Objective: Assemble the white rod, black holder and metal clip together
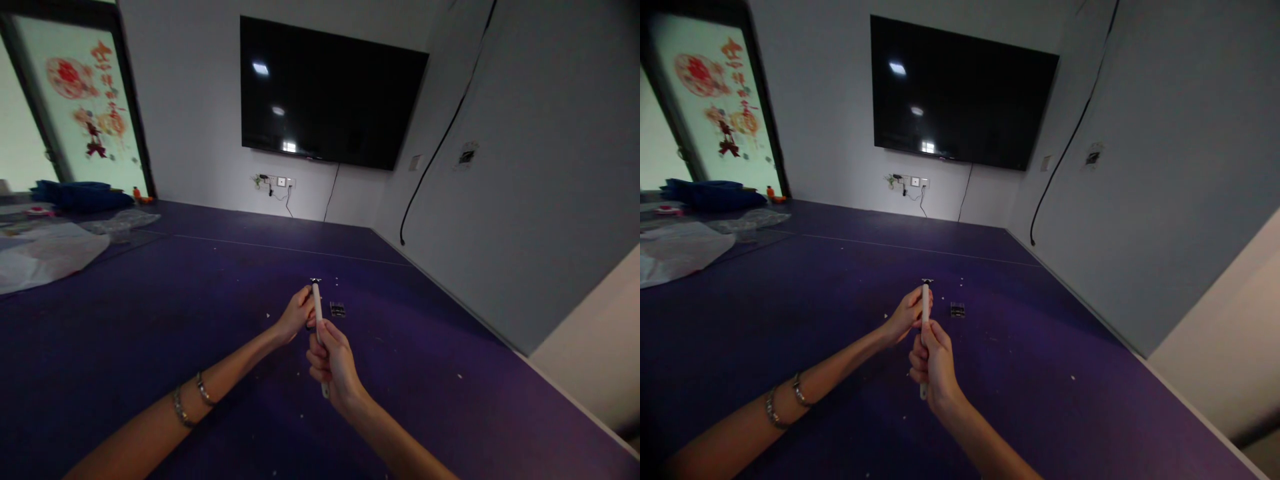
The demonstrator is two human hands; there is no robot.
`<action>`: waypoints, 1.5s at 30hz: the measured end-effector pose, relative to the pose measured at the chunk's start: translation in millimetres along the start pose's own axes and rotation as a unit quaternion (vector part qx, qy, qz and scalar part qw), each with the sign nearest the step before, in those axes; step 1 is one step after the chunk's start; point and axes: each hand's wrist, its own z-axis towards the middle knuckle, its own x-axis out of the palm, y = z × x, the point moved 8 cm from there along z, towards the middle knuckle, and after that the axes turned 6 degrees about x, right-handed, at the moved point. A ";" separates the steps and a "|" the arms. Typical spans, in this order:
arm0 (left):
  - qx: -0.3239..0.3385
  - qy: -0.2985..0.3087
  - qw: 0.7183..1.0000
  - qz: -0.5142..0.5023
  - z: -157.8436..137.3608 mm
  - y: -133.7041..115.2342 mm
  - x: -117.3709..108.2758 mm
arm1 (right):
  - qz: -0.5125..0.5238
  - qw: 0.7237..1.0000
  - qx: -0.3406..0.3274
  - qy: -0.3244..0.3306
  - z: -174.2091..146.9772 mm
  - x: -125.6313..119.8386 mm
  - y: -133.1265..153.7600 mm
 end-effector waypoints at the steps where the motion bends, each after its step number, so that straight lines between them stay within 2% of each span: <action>1: 0.000 0.002 1.000 -0.001 0.4 0.2 -0.4 | 0.003 1.000 -0.009 0.003 0.7 -0.1 3.3; 5: -0.002 0.014 1.000 0.004 0.7 3.4 -0.1 | 0.011 0.999 -0.041 0.004 4.5 -1.9 15.6; 11: -0.008 0.022 1.000 0.003 0.2 8.1 1.1 | 0.007 1.000 -0.014 -0.002 2.4 -3.1 12.2; 17: 0.002 0.039 0.999 0.020 0.0 3.6 4.1 | 0.022 0.999 -0.031 -0.005 3.2 -4.6 17.9; 22: 0.029 0.009 0.999 -0.017 11.4 -8.9 -13.8 | 0.005 1.000 -0.016 -0.009 -1.0 -8.0 13.3; 29: 0.034 -0.028 0.999 -0.019 20.4 -16.9 -37.5 | 0.008 0.997 -0.059 -0.044 11.0 -24.3 45.9; 33: 0.035 -0.015 0.999 -0.019 21.4 -17.7 -34.4 | -0.015 0.993 -0.086 -0.078 20.9 -40.6 62.4; 36: 0.025 -0.001 0.999 -0.027 20.1 -17.3 -29.2 | -0.085 0.982 -0.131 -0.109 26.2 -50.9 74.7; 38: 0.020 0.005 0.999 -0.031 18.3 -18.2 -25.9 | -0.186 0.962 -0.152 -0.127 31.6 -55.9 81.7; 40: 0.015 0.008 0.999 -0.034 16.3 -19.5 -22.7 | -0.324 0.916 -0.180 -0.151 37.6 -60.5 89.2; 41: 0.011 0.009 0.999 -0.036 15.4 -20.2 -21.3 | -0.399 0.880 -0.200 -0.165 40.3 -62.1 92.8; 43: 0.003 0.009 0.999 -0.039 13.7 -21.3 -18.8 | -0.540 0.787 -0.221 -0.199 46.6 -65.7 94.9; 45: -0.004 0.008 0.999 -0.042 12.5 -21.9 -16.9 | -0.648 0.701 -0.195 -0.225 55.6 -71.5 87.7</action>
